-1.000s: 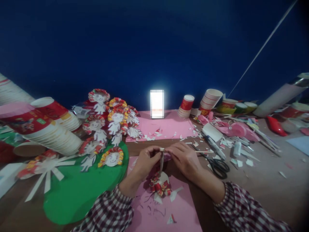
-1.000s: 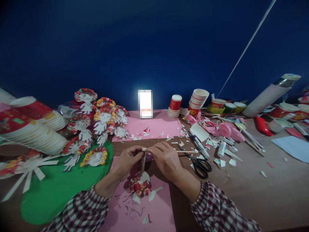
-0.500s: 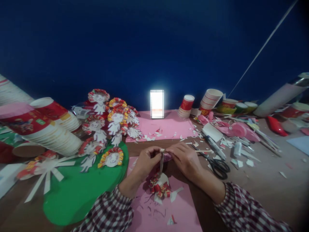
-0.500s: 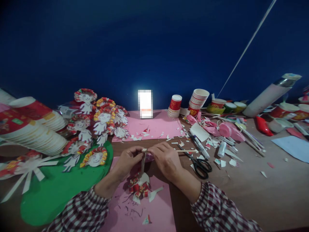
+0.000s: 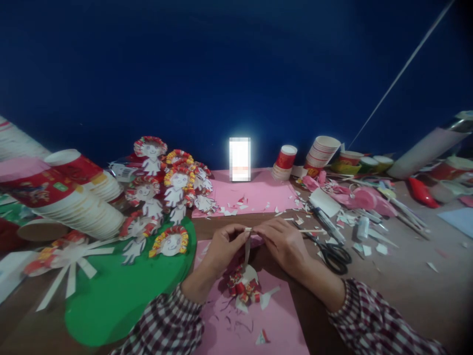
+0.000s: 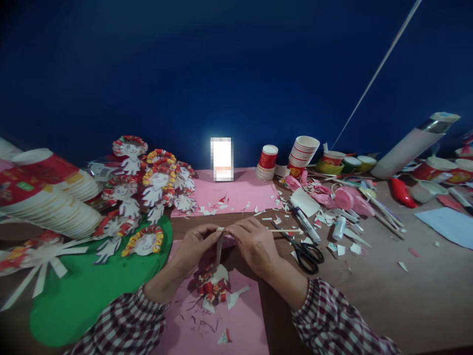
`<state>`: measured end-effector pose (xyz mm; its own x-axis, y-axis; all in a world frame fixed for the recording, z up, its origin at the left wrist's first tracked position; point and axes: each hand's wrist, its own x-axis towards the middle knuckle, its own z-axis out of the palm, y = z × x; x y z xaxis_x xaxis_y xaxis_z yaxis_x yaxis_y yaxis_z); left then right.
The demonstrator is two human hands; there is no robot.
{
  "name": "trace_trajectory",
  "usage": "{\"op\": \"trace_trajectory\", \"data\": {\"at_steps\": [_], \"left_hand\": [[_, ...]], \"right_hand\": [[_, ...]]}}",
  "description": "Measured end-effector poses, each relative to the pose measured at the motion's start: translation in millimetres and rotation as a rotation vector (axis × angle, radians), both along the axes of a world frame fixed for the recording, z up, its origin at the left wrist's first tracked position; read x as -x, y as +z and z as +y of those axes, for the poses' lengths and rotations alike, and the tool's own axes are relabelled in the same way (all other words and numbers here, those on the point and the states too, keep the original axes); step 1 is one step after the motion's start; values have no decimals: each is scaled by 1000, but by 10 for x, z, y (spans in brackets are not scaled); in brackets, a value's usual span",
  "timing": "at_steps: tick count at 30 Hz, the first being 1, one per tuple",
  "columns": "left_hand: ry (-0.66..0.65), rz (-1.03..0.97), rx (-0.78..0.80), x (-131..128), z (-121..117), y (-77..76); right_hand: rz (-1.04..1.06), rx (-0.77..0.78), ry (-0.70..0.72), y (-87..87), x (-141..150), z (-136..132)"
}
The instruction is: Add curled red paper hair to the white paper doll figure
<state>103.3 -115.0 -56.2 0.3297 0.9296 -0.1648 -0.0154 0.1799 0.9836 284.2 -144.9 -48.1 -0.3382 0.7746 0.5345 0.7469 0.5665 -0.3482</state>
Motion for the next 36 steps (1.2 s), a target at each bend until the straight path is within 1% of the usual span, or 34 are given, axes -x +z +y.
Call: {"op": "trace_trajectory", "data": {"at_steps": [4,9,12,17,20,26,29,32,36], "left_hand": [[21,39,-46,-2,-1,-23],[43,64,-90,-11,-5,-60],[46,94,-121,-12,1,-54],[33,106,-165,-8,9,-22],[41,99,-152,-9,10,-28],[52,73,-62,-15,4,-68],[50,83,-41,-11,-7,-61],[48,90,-45,-5,-13,-35],[54,108,-92,1,-7,-17]], "right_hand": [[-12,10,-1,4,9,-1],[-36,-22,-36,7,35,12],[-46,-31,-29,3,34,19],[-19,-2,10,5,25,11],[2,5,15,14,26,1],[7,16,42,31,19,-2],[-1,26,57,50,14,-2],[-24,5,71,64,14,-5],[-99,-42,85,55,11,-17]]}}
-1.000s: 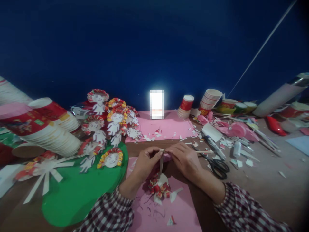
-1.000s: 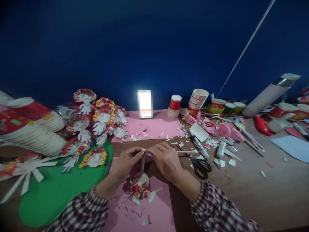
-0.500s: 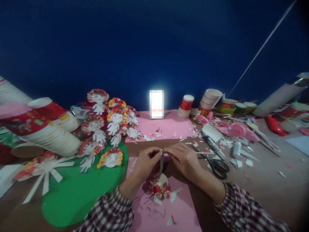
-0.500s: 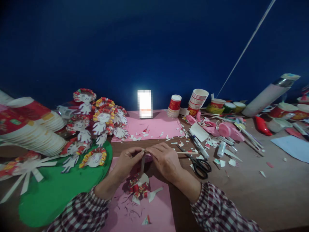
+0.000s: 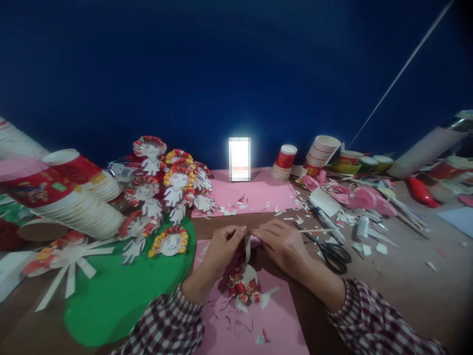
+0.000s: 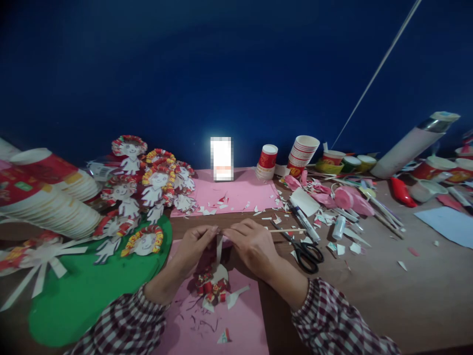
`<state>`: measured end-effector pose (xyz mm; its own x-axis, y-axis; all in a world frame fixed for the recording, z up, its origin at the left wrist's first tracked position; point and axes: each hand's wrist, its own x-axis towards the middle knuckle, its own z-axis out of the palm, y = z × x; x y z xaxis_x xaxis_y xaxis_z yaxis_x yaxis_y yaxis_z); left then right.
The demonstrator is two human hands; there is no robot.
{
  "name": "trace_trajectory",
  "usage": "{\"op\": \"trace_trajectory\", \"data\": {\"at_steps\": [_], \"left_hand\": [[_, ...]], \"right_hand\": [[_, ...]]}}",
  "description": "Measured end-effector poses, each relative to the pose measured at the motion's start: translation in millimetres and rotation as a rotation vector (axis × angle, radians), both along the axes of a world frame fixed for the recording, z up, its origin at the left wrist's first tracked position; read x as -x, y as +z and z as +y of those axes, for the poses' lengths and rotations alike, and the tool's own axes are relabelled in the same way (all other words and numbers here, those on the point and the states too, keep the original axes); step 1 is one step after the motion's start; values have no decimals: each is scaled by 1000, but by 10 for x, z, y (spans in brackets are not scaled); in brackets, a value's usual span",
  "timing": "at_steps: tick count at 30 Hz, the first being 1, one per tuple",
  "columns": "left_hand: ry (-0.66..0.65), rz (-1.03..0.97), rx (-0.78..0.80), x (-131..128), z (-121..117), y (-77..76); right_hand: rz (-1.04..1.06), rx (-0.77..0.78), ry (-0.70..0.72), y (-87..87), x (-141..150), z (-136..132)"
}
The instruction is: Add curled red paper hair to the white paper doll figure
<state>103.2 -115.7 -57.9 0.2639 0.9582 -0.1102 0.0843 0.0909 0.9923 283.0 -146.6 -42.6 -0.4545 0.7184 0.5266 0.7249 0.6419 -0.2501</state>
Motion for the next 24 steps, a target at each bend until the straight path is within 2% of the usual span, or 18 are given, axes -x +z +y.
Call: {"op": "trace_trajectory", "data": {"at_steps": [14,24], "left_hand": [[-35,97,-4,8,22,-68],[-33,176,-153,-16,11,-12]], "right_hand": [[-2,24,-9,-2,0,11],[40,14,-84,-85,11,33]]}}
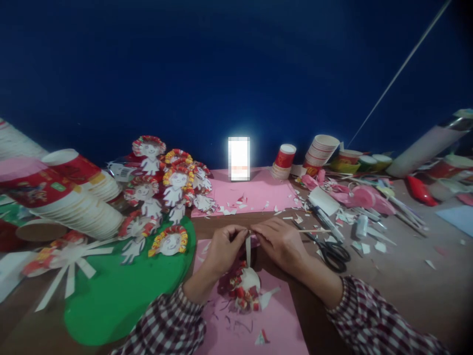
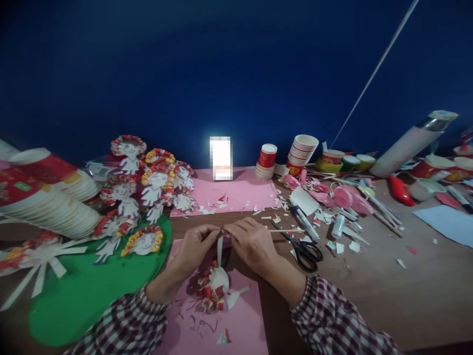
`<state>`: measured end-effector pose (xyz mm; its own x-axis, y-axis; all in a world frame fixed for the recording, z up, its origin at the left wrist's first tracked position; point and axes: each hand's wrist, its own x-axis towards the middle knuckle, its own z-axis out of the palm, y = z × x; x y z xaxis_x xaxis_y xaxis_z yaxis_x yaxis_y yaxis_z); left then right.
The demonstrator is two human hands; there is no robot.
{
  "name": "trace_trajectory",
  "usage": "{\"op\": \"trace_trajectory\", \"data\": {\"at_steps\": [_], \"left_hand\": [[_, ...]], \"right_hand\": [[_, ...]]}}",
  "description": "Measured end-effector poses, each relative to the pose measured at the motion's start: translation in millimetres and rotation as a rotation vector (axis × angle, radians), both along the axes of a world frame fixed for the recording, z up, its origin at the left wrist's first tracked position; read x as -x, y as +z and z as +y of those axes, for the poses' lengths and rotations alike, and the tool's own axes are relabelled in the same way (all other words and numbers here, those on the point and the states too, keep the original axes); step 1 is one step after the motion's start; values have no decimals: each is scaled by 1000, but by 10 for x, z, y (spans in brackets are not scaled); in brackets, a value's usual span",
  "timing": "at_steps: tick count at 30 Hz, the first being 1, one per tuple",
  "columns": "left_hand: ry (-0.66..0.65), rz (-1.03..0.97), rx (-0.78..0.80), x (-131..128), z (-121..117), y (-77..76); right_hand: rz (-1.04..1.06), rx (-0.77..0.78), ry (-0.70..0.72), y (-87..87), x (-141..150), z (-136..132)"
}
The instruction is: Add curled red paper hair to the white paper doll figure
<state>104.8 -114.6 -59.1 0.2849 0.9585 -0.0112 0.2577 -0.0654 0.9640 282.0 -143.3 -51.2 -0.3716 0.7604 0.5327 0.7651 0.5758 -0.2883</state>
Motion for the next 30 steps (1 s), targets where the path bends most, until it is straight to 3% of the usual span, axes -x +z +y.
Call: {"op": "trace_trajectory", "data": {"at_steps": [11,30], "left_hand": [[-21,44,-73,-20,-50,54],[-90,-90,157,6,-2,0]], "right_hand": [[-21,32,-31,12,54,3],[51,31,-10,21,57,16]]}}
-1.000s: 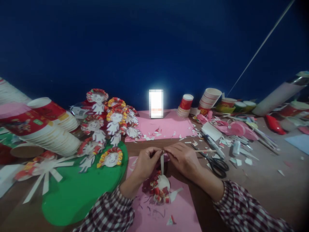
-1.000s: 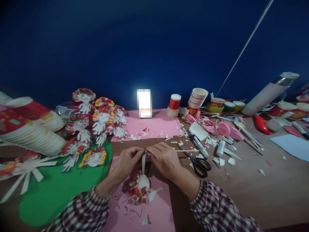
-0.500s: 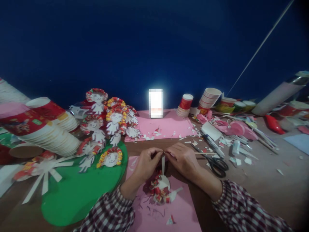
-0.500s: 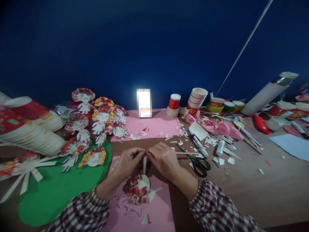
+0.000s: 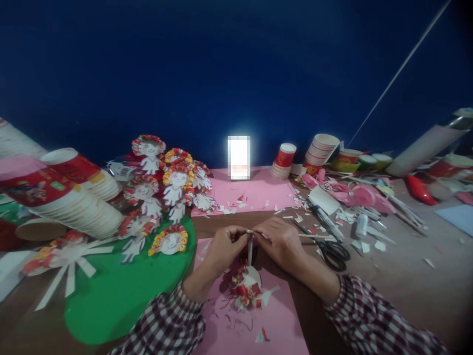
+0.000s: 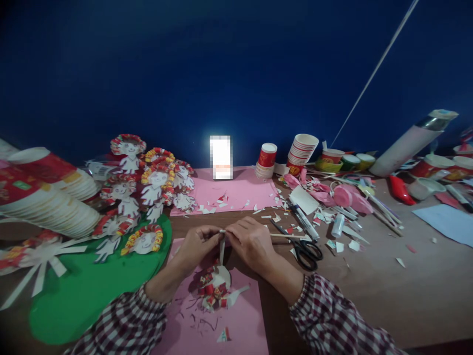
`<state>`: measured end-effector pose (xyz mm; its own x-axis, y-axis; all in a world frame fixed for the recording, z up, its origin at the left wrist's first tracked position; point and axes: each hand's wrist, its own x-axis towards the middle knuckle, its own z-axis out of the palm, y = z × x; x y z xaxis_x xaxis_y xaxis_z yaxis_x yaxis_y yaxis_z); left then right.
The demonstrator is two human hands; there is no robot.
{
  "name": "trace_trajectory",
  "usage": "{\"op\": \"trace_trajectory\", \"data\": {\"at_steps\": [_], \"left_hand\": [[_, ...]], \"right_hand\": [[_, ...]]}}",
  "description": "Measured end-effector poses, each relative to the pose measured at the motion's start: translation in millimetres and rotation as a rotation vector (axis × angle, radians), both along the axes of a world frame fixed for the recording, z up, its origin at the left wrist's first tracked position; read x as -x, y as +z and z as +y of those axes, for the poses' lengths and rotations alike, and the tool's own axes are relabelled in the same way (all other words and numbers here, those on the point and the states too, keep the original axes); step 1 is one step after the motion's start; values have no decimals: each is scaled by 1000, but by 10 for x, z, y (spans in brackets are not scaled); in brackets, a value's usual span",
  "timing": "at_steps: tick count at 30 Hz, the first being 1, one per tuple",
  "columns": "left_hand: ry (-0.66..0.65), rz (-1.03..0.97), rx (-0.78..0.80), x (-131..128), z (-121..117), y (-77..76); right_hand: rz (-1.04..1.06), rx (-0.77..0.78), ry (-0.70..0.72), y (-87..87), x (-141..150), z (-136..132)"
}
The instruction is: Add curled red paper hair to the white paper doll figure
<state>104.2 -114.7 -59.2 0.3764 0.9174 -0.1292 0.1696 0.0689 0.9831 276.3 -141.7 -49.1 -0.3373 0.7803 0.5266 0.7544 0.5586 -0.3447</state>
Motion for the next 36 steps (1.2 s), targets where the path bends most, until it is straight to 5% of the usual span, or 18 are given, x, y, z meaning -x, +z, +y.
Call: {"op": "trace_trajectory", "data": {"at_steps": [22,36], "left_hand": [[45,127,-174,1,-26,3],[38,153,-197,-18,-38,38]], "right_hand": [[-5,62,36,12,-10,1],[-83,-30,14,9,2,19]]}}
